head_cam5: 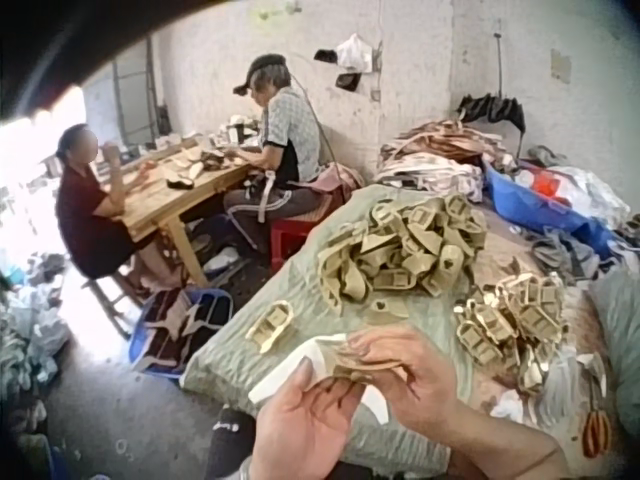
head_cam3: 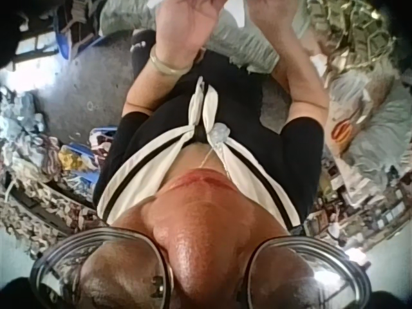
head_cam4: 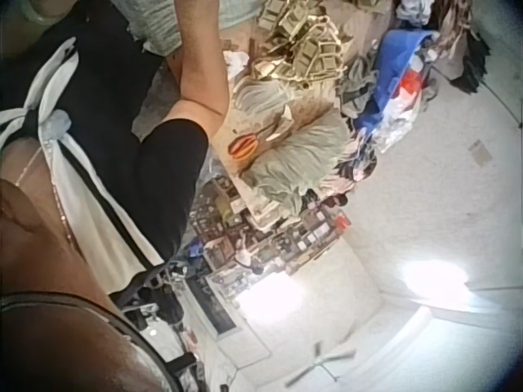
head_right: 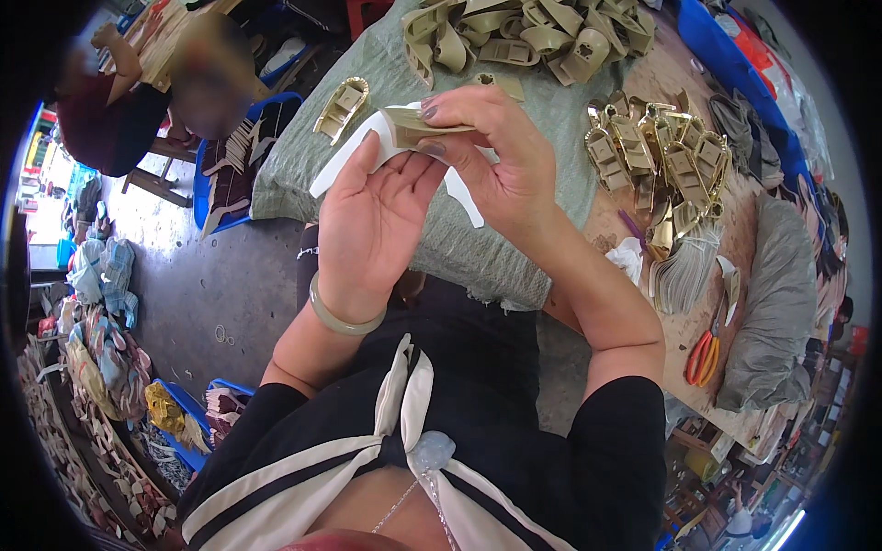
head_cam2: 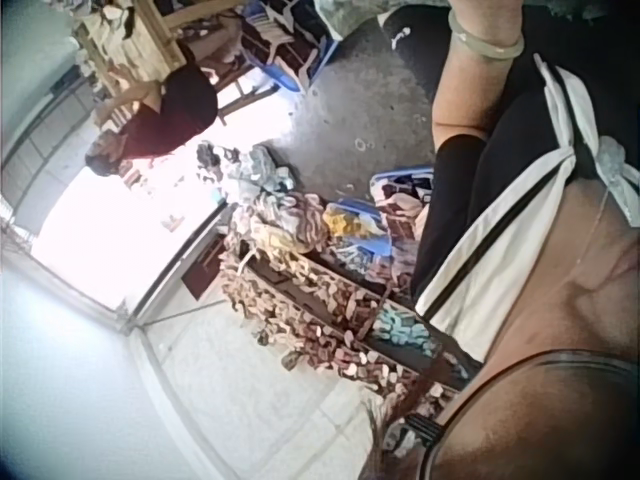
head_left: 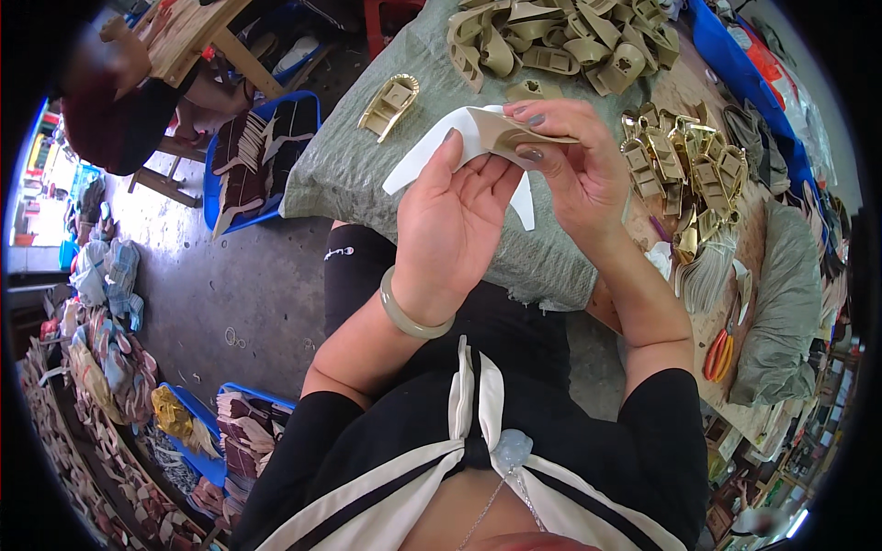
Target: The recorder is assembling or cleaning gold-colored metallic shoe heels and white interior components at a manufacturing workstation.
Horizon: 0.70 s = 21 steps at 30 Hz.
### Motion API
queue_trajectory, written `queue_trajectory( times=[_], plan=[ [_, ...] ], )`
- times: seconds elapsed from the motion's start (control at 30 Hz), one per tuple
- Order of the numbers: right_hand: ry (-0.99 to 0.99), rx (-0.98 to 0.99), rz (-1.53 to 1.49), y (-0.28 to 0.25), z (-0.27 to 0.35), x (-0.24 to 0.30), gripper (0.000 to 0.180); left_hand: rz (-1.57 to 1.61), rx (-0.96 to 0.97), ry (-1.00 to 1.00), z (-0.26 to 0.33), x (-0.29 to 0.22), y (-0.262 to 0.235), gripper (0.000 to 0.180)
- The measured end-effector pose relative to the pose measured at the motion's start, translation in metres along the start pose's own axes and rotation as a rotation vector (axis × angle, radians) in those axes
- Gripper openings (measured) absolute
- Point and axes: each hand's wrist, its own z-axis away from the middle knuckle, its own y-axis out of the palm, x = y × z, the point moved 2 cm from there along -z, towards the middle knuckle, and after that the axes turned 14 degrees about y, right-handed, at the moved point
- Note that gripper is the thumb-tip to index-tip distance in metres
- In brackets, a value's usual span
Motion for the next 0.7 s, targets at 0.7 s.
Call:
queue_trajectory(
  times=[0.7],
  plan=[
    [-0.060, 0.091, 0.133, 0.0026, 0.0021, -0.0031, 0.024, -0.003, -0.018, 0.015, 0.0008, -0.0023, -0.0016, 0.038]
  ],
)
